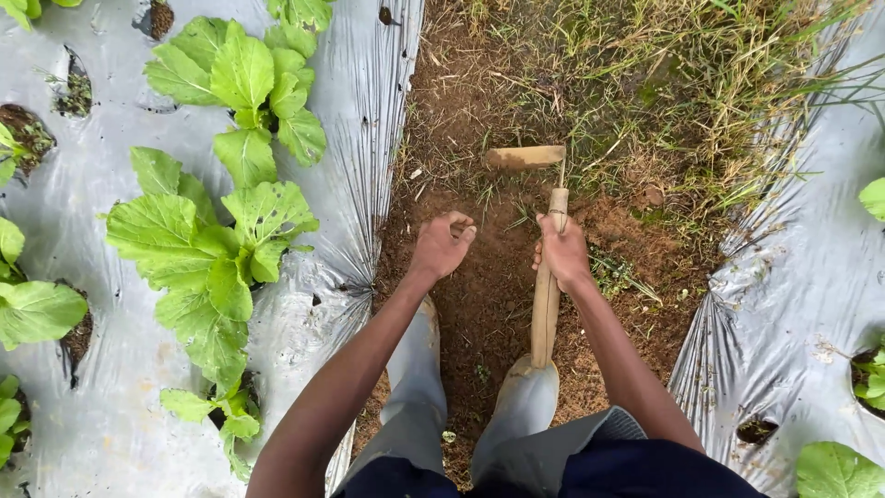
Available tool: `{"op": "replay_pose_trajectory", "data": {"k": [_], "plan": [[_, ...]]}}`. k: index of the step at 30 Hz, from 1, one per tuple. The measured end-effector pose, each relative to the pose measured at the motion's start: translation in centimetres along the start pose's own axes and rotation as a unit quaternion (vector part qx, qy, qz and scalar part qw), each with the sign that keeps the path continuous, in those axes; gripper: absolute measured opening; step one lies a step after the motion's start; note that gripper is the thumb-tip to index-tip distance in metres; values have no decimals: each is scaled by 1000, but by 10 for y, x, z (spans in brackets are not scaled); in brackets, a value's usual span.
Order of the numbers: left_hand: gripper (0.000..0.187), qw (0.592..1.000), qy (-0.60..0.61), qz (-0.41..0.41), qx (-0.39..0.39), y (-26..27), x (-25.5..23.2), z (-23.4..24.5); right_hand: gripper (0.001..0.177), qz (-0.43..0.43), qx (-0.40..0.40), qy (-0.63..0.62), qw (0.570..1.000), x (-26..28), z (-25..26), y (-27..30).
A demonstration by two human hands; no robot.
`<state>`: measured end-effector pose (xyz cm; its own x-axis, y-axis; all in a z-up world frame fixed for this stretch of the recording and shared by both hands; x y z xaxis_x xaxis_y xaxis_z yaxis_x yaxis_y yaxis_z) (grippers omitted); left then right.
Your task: Using a hand hoe to loosen soil and remove weeds from a vegetable garden bed covered in plastic mulch.
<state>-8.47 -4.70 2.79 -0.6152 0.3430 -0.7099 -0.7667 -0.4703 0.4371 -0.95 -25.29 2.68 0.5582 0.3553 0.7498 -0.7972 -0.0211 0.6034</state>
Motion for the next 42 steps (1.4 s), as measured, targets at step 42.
{"op": "replay_pose_trajectory", "data": {"k": [42], "plan": [[30,935,-205,-242,-155,-73,-10,-55,26,4,-107,-10,994,0,-11,-1]]}}
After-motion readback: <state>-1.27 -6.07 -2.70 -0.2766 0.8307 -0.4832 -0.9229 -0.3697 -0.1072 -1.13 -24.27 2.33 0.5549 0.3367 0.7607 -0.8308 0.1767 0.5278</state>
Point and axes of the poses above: each hand's wrist, its own y-axis away from the middle knuckle, its own z-axis out of the back of the hand, x = y × z, the point moved 8 cm from there along -y, towards the middle knuckle, and after that the axes turned 14 degrees about -x, right-handed, at the moved point
